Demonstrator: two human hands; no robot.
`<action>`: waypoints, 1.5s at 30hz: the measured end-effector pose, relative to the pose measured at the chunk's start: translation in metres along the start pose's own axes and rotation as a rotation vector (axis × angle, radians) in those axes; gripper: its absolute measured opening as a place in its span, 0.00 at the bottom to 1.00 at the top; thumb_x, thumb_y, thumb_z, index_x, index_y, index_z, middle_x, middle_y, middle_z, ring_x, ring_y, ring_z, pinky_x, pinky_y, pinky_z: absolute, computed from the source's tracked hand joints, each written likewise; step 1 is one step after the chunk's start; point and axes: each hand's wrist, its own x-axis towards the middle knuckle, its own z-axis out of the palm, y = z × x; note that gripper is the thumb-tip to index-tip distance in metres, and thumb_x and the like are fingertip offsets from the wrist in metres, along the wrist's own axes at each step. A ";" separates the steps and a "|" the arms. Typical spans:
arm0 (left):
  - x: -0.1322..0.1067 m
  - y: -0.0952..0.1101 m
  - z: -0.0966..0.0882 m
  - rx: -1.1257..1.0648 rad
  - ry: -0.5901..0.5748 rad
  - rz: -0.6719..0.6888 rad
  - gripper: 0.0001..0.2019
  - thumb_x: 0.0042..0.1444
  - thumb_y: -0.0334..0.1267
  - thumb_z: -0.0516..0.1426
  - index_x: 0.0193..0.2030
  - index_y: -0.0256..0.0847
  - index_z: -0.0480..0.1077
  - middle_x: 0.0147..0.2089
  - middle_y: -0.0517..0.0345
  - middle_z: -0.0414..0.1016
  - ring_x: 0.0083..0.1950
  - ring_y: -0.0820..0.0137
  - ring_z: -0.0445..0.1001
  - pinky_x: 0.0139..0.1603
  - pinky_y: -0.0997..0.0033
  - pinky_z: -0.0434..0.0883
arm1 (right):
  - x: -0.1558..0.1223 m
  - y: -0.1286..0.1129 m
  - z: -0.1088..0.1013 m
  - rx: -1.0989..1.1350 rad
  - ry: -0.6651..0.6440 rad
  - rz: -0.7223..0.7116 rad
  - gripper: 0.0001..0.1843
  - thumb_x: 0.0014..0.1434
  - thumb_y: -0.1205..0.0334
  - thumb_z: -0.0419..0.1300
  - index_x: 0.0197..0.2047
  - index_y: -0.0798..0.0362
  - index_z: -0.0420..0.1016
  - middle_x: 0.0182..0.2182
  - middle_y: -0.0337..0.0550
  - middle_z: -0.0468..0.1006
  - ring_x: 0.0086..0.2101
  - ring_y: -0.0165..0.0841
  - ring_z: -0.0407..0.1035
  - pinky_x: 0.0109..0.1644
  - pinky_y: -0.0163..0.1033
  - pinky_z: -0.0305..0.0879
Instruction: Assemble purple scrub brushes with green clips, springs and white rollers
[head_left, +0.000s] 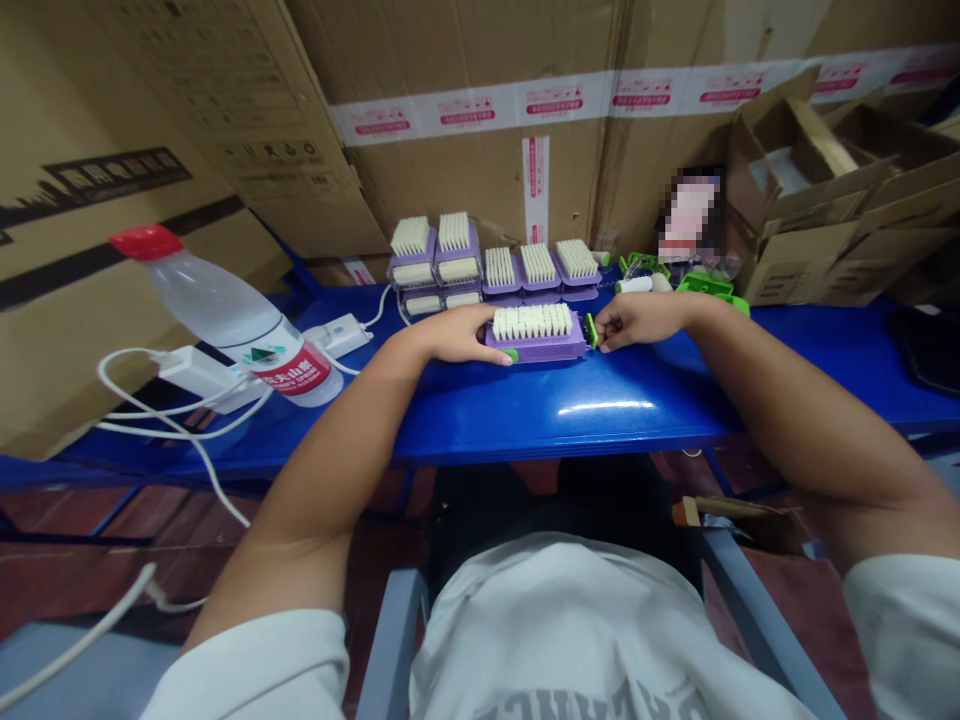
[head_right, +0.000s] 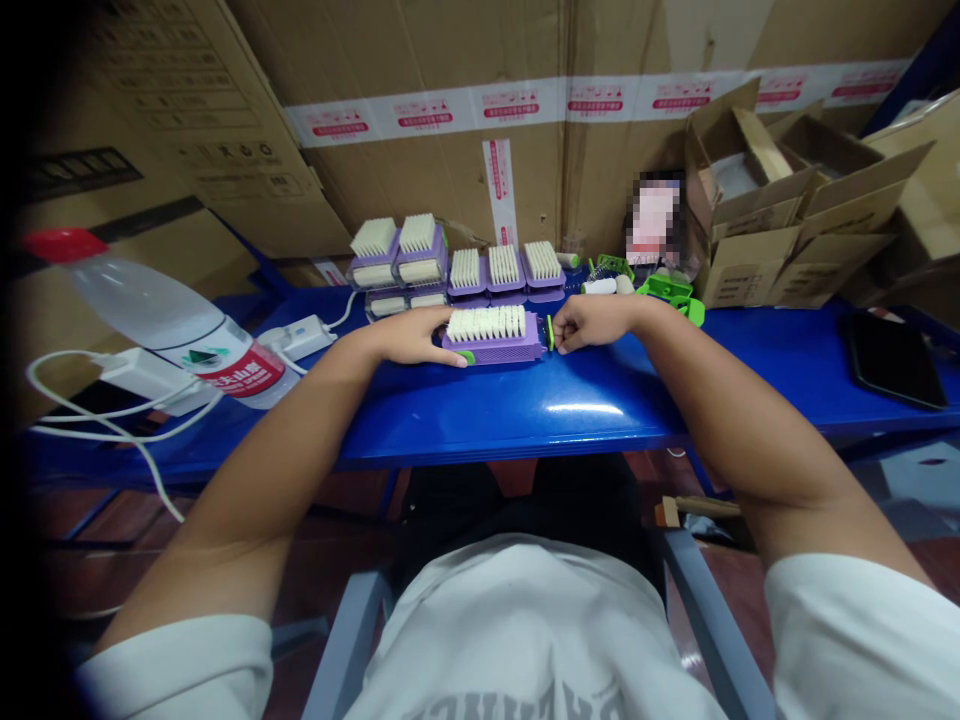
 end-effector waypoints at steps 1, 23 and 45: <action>0.000 0.000 0.000 0.002 -0.002 0.001 0.46 0.59 0.64 0.72 0.80 0.46 0.74 0.80 0.45 0.80 0.76 0.43 0.81 0.75 0.52 0.76 | 0.000 0.000 0.000 0.000 -0.001 0.003 0.20 0.58 0.40 0.72 0.37 0.49 0.83 0.29 0.40 0.79 0.32 0.37 0.70 0.43 0.47 0.67; 0.001 -0.004 0.001 0.023 -0.003 0.023 0.47 0.61 0.65 0.71 0.82 0.49 0.72 0.81 0.47 0.79 0.77 0.44 0.81 0.74 0.53 0.77 | 0.002 0.002 0.000 0.004 0.005 -0.026 0.23 0.59 0.36 0.74 0.37 0.49 0.84 0.28 0.39 0.81 0.31 0.36 0.71 0.41 0.45 0.65; 0.002 -0.005 0.001 0.005 -0.007 0.018 0.47 0.59 0.65 0.72 0.80 0.46 0.73 0.81 0.44 0.78 0.78 0.43 0.80 0.76 0.52 0.76 | 0.002 0.002 0.001 0.013 0.005 -0.014 0.22 0.58 0.39 0.74 0.39 0.50 0.84 0.29 0.39 0.81 0.32 0.36 0.71 0.43 0.45 0.66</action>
